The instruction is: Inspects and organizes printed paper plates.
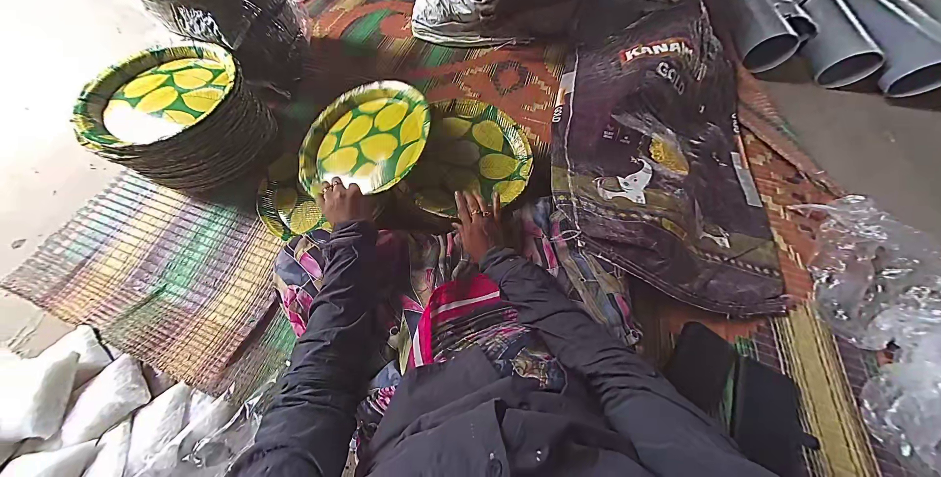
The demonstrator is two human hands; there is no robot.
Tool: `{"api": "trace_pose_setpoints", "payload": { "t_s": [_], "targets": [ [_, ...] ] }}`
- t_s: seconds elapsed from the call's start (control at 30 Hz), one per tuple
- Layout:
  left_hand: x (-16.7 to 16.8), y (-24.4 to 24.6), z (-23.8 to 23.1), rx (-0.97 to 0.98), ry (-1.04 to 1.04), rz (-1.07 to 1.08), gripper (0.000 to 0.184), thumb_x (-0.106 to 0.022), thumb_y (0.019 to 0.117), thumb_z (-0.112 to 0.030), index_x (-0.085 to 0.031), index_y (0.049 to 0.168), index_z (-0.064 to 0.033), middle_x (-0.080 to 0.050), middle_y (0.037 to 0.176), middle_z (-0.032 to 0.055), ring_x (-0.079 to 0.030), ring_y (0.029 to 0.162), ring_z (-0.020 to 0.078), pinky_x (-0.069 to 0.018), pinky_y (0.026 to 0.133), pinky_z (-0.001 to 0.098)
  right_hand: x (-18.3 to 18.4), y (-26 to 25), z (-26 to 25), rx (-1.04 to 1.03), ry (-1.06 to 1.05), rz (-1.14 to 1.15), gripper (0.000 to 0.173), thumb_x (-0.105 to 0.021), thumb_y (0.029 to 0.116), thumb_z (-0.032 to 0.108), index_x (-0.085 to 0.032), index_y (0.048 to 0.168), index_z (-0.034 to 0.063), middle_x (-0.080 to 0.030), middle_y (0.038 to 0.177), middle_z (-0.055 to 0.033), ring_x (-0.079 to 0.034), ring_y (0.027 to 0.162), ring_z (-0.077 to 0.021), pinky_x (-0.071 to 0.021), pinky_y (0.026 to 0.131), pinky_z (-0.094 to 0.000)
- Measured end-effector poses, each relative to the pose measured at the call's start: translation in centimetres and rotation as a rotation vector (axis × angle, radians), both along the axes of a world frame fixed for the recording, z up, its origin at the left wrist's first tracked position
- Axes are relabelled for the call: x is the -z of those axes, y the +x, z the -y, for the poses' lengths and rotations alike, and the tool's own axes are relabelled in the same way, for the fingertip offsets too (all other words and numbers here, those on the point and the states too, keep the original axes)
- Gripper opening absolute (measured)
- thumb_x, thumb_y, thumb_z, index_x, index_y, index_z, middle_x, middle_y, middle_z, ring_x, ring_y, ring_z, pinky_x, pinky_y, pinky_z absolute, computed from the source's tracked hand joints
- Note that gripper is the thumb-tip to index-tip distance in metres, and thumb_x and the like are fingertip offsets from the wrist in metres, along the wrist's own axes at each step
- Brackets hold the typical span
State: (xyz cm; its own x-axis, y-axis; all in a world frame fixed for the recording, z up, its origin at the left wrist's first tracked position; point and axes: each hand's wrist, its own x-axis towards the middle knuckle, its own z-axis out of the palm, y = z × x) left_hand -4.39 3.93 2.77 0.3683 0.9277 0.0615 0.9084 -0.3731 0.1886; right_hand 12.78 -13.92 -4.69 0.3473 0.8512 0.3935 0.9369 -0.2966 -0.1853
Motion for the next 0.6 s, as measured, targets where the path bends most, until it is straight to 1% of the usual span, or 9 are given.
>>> {"api": "trace_pose_setpoints", "payload": {
  "t_s": [0.03,0.07,0.13,0.27,0.33,0.4,0.47,0.53,0.6],
  "targets": [
    [0.1,0.1,-0.4,-0.077,-0.141,-0.107,0.031,-0.062,0.0976,-0.01,-0.068,0.123,0.0064,-0.057,0.141,0.0323,-0.046,0.141,0.0488,-0.032,0.115,0.068,0.3,0.0,0.4,0.008,-0.165,-0.078,0.056,-0.059,0.1041,0.022,-0.044,0.155,0.0034,-0.047,0.157,-0.0219,-0.039,0.15,-0.0406,-0.0133,0.124,-0.066],
    [0.4,0.3,-0.5,-0.123,-0.229,-0.209,0.034,-0.065,0.0965,-0.016,-0.068,0.121,0.0076,-0.06,0.136,0.0318,-0.052,0.135,0.0482,-0.0396,0.109,0.0676,0.6,0.3,0.5,0.006,-0.233,-0.094,0.052,-0.055,0.1049,0.017,-0.046,0.155,0.0042,-0.05,0.155,-0.0207,-0.041,0.149,-0.0385,-0.0137,0.125,-0.0636],
    [-0.1,0.6,0.4,-0.111,-0.362,-0.313,0.037,-0.068,0.0957,-0.021,-0.067,0.114,0.0105,-0.066,0.126,0.0323,-0.062,0.123,0.0477,-0.0507,0.097,0.0658,0.6,0.7,0.4,-0.028,-0.194,-0.059,0.045,-0.056,0.0988,0.0,-0.057,0.144,-0.0011,-0.062,0.141,-0.023,-0.054,0.138,-0.0402,-0.0185,0.125,-0.0627],
    [-0.3,0.7,1.4,0.018,-0.434,-0.334,0.037,-0.066,0.0988,-0.024,-0.069,0.114,0.0097,-0.066,0.127,0.032,-0.061,0.124,0.0493,-0.0484,0.099,0.0689,0.8,0.7,0.4,-0.055,-0.128,0.0,0.045,-0.061,0.094,-0.005,-0.061,0.139,-0.0043,-0.068,0.13,-0.0246,-0.061,0.13,-0.0413,-0.0268,0.122,-0.0626],
    [1.0,0.5,0.9,0.045,-0.366,-0.233,0.05,-0.068,0.0976,-0.026,-0.06,0.133,0.0074,-0.062,0.132,0.0348,-0.059,0.127,0.0522,-0.0464,0.1,0.0711,0.7,0.7,0.5,-0.04,-0.125,-0.007,0.044,-0.06,0.0951,-0.004,-0.061,0.139,-0.0035,-0.069,0.128,-0.0247,-0.062,0.128,-0.0419,-0.0271,0.122,-0.0628],
    [3.1,1.0,-0.5,0.093,-0.291,-0.096,0.081,-0.07,0.0941,-0.016,-0.028,0.162,-0.0052,-0.046,0.15,0.0366,-0.048,0.136,0.0577,-0.0439,0.102,0.0741,0.1,0.6,0.5,-0.03,-0.129,-0.035,0.042,-0.057,0.0973,-0.004,-0.061,0.139,-0.0041,-0.068,0.128,-0.0275,-0.062,0.125,-0.0461,-0.0315,0.119,-0.0631],
    [3.8,2.1,-1.2,0.154,-0.266,-0.022,0.09,-0.067,0.0927,-0.004,-0.018,0.167,-0.016,-0.035,0.158,0.0352,-0.042,0.139,0.0602,-0.0456,0.1,0.0742,-0.6,0.3,0.6,-0.022,-0.107,-0.062,0.038,-0.055,0.0983,-0.005,-0.063,0.135,-0.0042,-0.067,0.126,-0.0294,-0.062,0.122,-0.0487,-0.0419,0.11,-0.0619],
    [3.8,2.8,-1.2,0.123,-0.279,-0.054,0.075,-0.055,0.0998,0.0,-0.027,0.165,-0.0233,-0.035,0.159,0.0352,-0.042,0.138,0.0611,-0.0452,0.099,0.0743,-1.8,-0.2,0.7,-0.018,-0.136,-0.099,0.038,-0.054,0.0986,-0.006,-0.065,0.135,-0.0026,-0.067,0.125,-0.0304,-0.062,0.121,-0.0499,-0.0462,0.104,-0.0617],
    [4.3,3.1,-1.7,-0.021,-0.324,-0.098,0.051,-0.05,0.1054,-0.012,-0.047,0.156,-0.0179,-0.044,0.154,0.0339,-0.043,0.14,0.0568,-0.0421,0.105,0.0729,-3.3,0.1,0.7,-0.017,-0.257,-0.133,0.043,-0.053,0.0975,-0.008,-0.064,0.138,0.0024,-0.066,0.127,-0.0298,-0.061,0.124,-0.0485,-0.0455,0.105,-0.0614]
  ]
}}
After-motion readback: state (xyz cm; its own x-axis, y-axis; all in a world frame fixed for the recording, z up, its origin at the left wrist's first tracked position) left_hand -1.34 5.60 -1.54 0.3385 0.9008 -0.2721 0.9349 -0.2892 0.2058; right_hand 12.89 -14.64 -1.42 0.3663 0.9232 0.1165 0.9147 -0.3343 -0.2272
